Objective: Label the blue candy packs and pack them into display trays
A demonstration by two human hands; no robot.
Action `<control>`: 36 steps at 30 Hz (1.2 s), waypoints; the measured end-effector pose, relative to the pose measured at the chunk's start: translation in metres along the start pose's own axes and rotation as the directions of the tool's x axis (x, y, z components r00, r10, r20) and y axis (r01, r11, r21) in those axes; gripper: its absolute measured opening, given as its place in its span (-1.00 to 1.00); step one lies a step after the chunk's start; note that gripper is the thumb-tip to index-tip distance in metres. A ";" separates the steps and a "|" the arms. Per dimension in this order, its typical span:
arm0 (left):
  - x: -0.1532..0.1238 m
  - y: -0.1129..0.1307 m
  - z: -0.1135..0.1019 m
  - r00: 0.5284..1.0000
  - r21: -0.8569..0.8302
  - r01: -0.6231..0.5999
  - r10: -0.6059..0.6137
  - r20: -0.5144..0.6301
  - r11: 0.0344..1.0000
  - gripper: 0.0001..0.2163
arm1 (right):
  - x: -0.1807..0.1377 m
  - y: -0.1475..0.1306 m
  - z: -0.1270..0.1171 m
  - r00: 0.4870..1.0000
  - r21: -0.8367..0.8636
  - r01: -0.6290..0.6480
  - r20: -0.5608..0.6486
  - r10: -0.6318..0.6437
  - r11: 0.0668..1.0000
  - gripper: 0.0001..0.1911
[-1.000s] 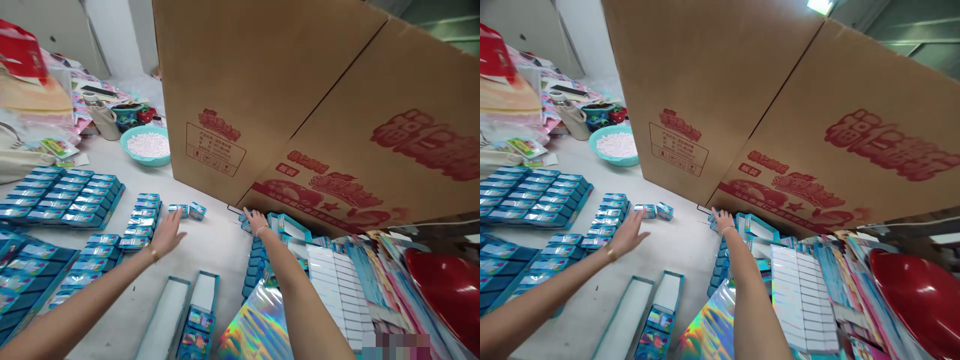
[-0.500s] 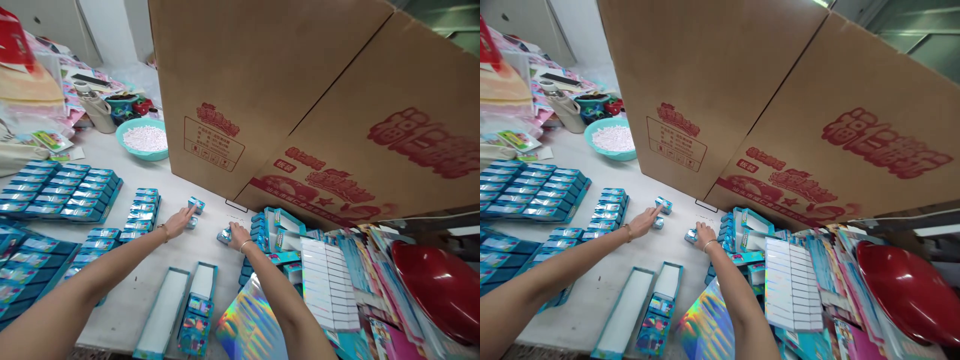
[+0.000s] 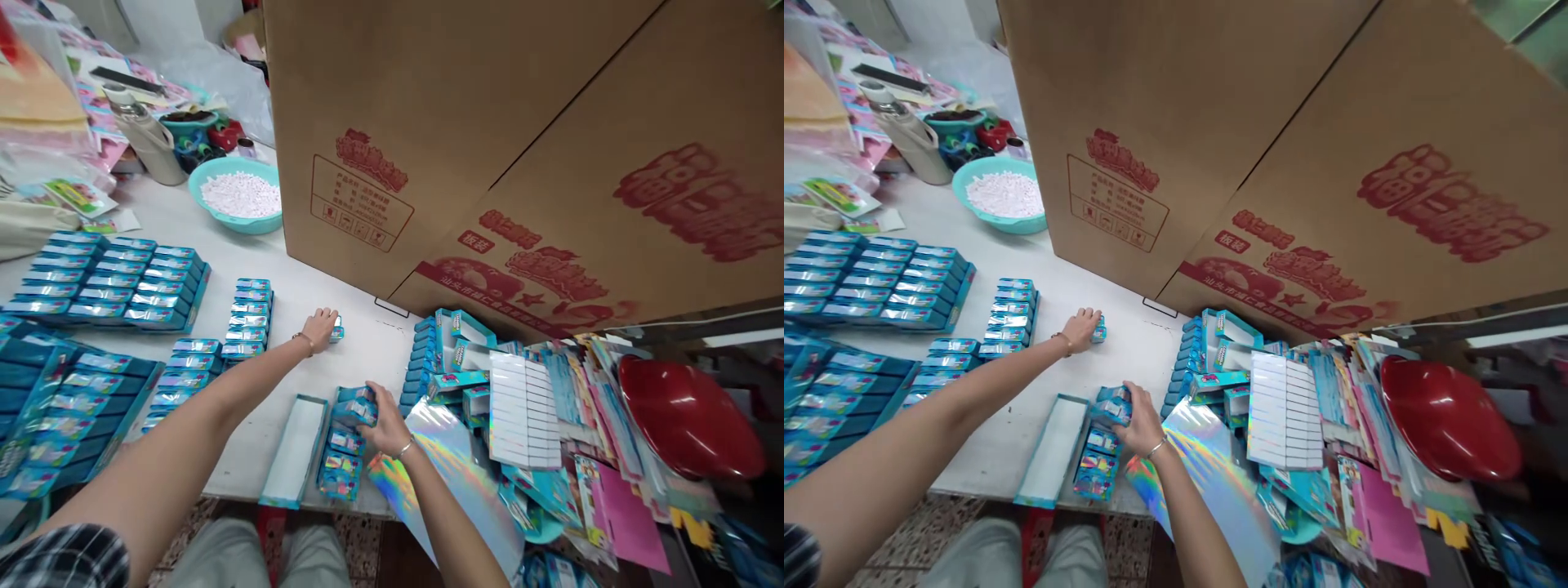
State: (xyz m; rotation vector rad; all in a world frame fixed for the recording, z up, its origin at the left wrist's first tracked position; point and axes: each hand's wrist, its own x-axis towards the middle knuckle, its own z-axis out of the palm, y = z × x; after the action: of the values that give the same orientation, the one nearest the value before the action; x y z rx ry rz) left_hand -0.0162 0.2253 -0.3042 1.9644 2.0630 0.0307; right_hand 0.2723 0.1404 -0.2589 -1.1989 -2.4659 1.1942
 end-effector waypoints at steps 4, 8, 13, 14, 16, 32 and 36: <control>-0.038 0.020 0.016 1.000 -0.034 -0.014 0.014 -0.003 0.999 -0.33 | -0.006 -0.004 0.019 0.991 -0.132 0.003 0.130 0.015 0.991 -0.03; -0.069 0.033 0.025 0.999 -0.088 -0.020 0.017 -0.028 0.996 -0.31 | -0.003 0.000 0.023 0.972 -0.225 0.031 0.233 0.023 0.974 0.04; -0.090 0.044 0.011 0.996 -0.243 -0.015 -0.006 -0.086 0.970 -0.33 | 0.005 -0.004 0.031 0.934 -0.288 0.066 0.356 0.043 0.955 0.08; -0.092 0.047 0.007 0.996 -0.289 -0.034 0.007 -0.094 0.957 -0.29 | 0.006 -0.006 0.034 0.934 -0.296 0.060 0.355 0.051 0.953 0.09; -0.094 0.054 -0.001 0.995 -0.371 -0.074 0.046 -0.083 0.926 -0.21 | 0.005 -0.010 0.038 0.950 -0.312 0.051 0.308 0.050 0.949 0.08; -0.053 0.087 -0.029 0.792 -0.345 -0.405 0.514 0.330 0.847 -0.21 | -0.032 0.009 0.068 0.785 0.445 -0.095 -0.516 0.342 0.890 -0.59; -0.061 0.103 -0.019 0.822 -0.246 -0.474 0.525 0.221 0.845 -0.27 | -0.007 0.034 0.067 0.773 0.707 -0.157 -0.347 0.531 0.690 -0.30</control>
State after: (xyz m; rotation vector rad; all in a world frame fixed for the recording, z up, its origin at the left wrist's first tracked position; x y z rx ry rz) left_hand 0.0821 0.1762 -0.2525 2.1912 1.2740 0.0448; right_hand 0.2679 0.1076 -0.3268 -1.5418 -1.2605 1.3873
